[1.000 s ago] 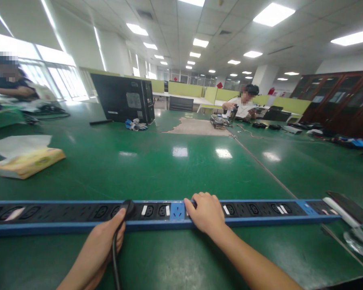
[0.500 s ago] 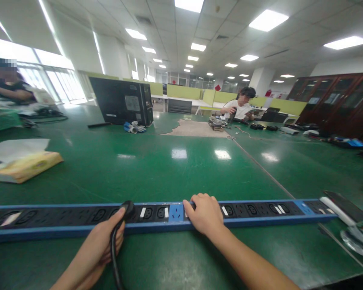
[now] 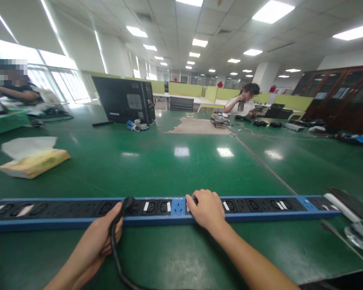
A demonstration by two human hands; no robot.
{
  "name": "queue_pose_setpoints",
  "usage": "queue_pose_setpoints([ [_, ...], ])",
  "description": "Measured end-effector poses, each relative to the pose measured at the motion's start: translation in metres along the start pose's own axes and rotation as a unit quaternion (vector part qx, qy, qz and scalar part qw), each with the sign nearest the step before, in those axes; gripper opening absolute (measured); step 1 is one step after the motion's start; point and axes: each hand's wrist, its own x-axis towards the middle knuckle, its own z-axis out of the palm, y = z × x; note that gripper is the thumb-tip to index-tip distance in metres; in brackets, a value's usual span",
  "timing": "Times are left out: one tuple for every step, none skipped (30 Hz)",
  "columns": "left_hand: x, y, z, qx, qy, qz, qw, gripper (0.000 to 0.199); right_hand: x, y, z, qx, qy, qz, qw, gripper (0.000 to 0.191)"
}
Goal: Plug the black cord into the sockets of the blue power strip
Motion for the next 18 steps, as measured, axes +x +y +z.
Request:
queue_pose_setpoints([
  [0.0004,0.0002,0.0010,0.006,0.000,0.006,1.000,0.059,-0.0001,0.0002,0.0000,0.000,-0.001,0.001,1.000,0.048],
  [0.0008,0.0004,0.0023,0.012,0.001,0.013,1.000,0.058,-0.0001,0.0002,0.0001,0.000,-0.001,0.002,1.000,0.048],
  [0.0011,0.0004,0.0034,0.017,0.002,0.017,1.000,0.058,-0.0001,0.0003,0.0001,0.000,0.000,0.002,1.000,0.048],
  [0.0012,0.0002,0.0042,0.021,0.006,0.019,1.000,0.057,-0.0002,0.0002,0.0003,0.000,0.001,0.002,1.000,0.047],
  [0.0009,-0.0003,0.0046,0.026,0.008,0.016,0.999,0.057,-0.0003,0.0002,0.0004,0.001,0.003,0.002,1.000,0.047],
  [0.0001,-0.0007,0.0047,0.030,0.008,0.012,0.999,0.057,-0.0004,0.0001,0.0006,0.001,0.006,0.002,1.000,0.047],
  [-0.0012,-0.0012,0.0046,0.034,0.005,0.007,0.999,0.057,-0.0005,0.0001,0.0008,0.002,0.008,0.002,1.000,0.047],
  [-0.0027,-0.0015,0.0046,0.036,0.003,0.002,0.999,0.057,-0.0006,0.0001,0.0010,0.003,0.011,0.002,1.000,0.047],
  [-0.0042,-0.0016,0.0049,0.036,-0.001,-0.001,0.999,0.058,-0.0007,0.0002,0.0011,0.004,0.014,0.003,1.000,0.046],
  [-0.0054,-0.0016,0.0055,0.035,-0.007,-0.004,0.999,0.058,-0.0008,0.0004,0.0011,0.006,0.016,0.004,1.000,0.046],
  [-0.0060,-0.0017,0.0065,0.034,-0.015,-0.005,0.999,0.058,-0.0009,0.0005,0.0011,0.007,0.018,0.005,1.000,0.046],
  [-0.0060,-0.0019,0.0078,0.031,-0.026,-0.003,0.999,0.058,-0.0010,0.0007,0.0011,0.007,0.019,0.005,1.000,0.046],
  [-0.0053,-0.0025,0.0089,0.028,-0.035,-0.002,0.999,0.058,-0.0011,0.0008,0.0011,0.008,0.018,0.005,1.000,0.046],
  [-0.0040,-0.0035,0.0098,0.024,-0.043,-0.002,0.999,0.058,-0.0012,0.0009,0.0013,0.007,0.018,0.006,1.000,0.046],
  [-0.0023,-0.0047,0.0100,0.020,-0.050,-0.005,0.999,0.058,-0.0014,0.0010,0.0018,0.008,0.017,0.007,1.000,0.046],
  [-0.0004,-0.0060,0.0094,0.018,-0.054,-0.010,0.998,0.058,-0.0014,0.0013,0.0026,0.008,0.016,0.008,1.000,0.046],
  [0.0012,-0.0070,0.0079,0.019,-0.057,-0.015,0.998,0.058,-0.0012,0.0018,0.0037,0.009,0.017,0.008,1.000,0.046],
  [0.0022,-0.0075,0.0058,0.023,-0.058,-0.018,0.998,0.058,-0.0009,0.0024,0.0052,0.011,0.017,0.007,1.000,0.046],
])
